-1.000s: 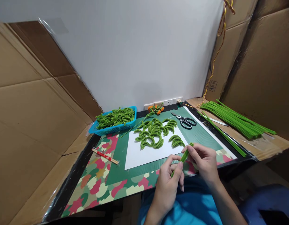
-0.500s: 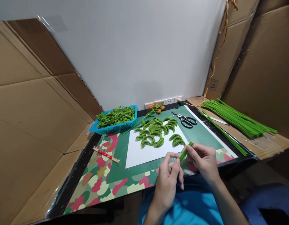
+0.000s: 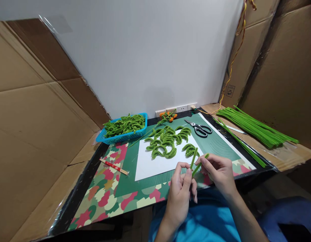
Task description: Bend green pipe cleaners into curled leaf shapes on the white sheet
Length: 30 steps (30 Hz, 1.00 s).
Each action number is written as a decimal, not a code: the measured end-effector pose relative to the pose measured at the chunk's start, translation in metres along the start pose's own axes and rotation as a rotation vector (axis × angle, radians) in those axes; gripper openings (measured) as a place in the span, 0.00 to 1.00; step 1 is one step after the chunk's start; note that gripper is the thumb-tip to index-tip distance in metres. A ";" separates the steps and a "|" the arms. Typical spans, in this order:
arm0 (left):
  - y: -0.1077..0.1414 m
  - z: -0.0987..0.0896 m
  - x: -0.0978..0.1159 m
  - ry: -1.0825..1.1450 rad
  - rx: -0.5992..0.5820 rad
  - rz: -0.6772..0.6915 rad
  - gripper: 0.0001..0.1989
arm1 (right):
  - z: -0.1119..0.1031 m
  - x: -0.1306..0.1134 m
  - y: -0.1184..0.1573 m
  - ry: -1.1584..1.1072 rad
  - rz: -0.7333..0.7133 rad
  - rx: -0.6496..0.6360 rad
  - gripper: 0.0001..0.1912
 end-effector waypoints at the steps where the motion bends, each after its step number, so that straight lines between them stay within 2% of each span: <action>1: 0.000 0.000 0.000 -0.002 0.007 -0.001 0.16 | 0.000 0.000 0.000 0.000 0.001 -0.003 0.15; 7: -0.001 -0.002 0.002 -0.008 0.080 0.002 0.17 | 0.001 -0.002 -0.001 -0.003 -0.001 0.000 0.14; 13: -0.003 -0.004 0.007 0.065 0.225 0.042 0.20 | -0.004 0.006 0.002 -0.111 0.018 0.151 0.14; 19: -0.002 -0.010 0.007 0.090 0.346 0.078 0.20 | -0.005 0.011 0.003 -0.152 0.010 0.223 0.14; 22: 0.000 -0.013 0.008 0.090 0.426 0.121 0.18 | -0.006 0.011 0.003 -0.152 0.002 0.279 0.15; 27: 0.007 -0.017 0.013 0.117 0.637 0.263 0.17 | -0.007 0.010 0.003 -0.167 -0.002 0.369 0.16; 30: 0.008 -0.018 0.015 0.140 0.679 0.320 0.15 | -0.008 0.011 0.004 -0.181 0.003 0.396 0.17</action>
Point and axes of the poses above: each hand's wrist, its own y-axis away from the middle knuckle, its own z-axis out of the palm, x = y × z, the point moved 4 cm from there along -y, towards the middle knuckle, and after that the axes turned 4 degrees about y, right-handed, at the moved point
